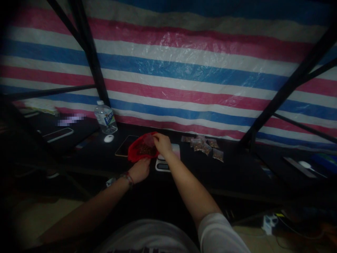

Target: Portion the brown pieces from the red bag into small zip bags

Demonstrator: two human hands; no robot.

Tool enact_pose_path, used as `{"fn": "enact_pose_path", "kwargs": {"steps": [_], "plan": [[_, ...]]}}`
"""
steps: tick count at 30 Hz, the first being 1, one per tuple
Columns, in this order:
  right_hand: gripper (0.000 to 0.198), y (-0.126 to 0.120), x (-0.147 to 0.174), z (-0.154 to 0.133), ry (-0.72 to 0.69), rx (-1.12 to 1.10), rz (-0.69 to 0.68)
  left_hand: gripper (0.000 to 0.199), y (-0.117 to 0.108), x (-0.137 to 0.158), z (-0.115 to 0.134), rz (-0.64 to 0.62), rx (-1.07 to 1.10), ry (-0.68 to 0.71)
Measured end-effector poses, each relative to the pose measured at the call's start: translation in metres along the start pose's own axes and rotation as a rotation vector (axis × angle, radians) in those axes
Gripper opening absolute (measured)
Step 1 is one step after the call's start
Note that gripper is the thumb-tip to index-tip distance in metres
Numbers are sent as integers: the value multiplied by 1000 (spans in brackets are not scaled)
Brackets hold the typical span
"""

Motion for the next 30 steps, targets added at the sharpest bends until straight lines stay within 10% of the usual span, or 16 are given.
{"fn": "enact_pose_path", "kwargs": {"steps": [11,20,25,30], "plan": [[16,2,-2,17,229,-417,156,61,-11,-37,-35,57,171,-128],[25,-74,47,80,541,-782,472,55,-25,-58,-64,128,132,-246],[24,-96,100,141,703,-610,593,33,-32,-52,-52,181,79,-111],[26,-92,126,167,742,-602,563,26,-20,-48,-18,-39,94,157]]}}
Point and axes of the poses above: each hand's wrist, its own x-axis away from the middle knuckle, its own y-axis out of the palm, z = x × y, the point moved 1 cm from there along -x, towards the middle knuckle, and after that the axes turned 1 degree about z, right-handed, at the moved point
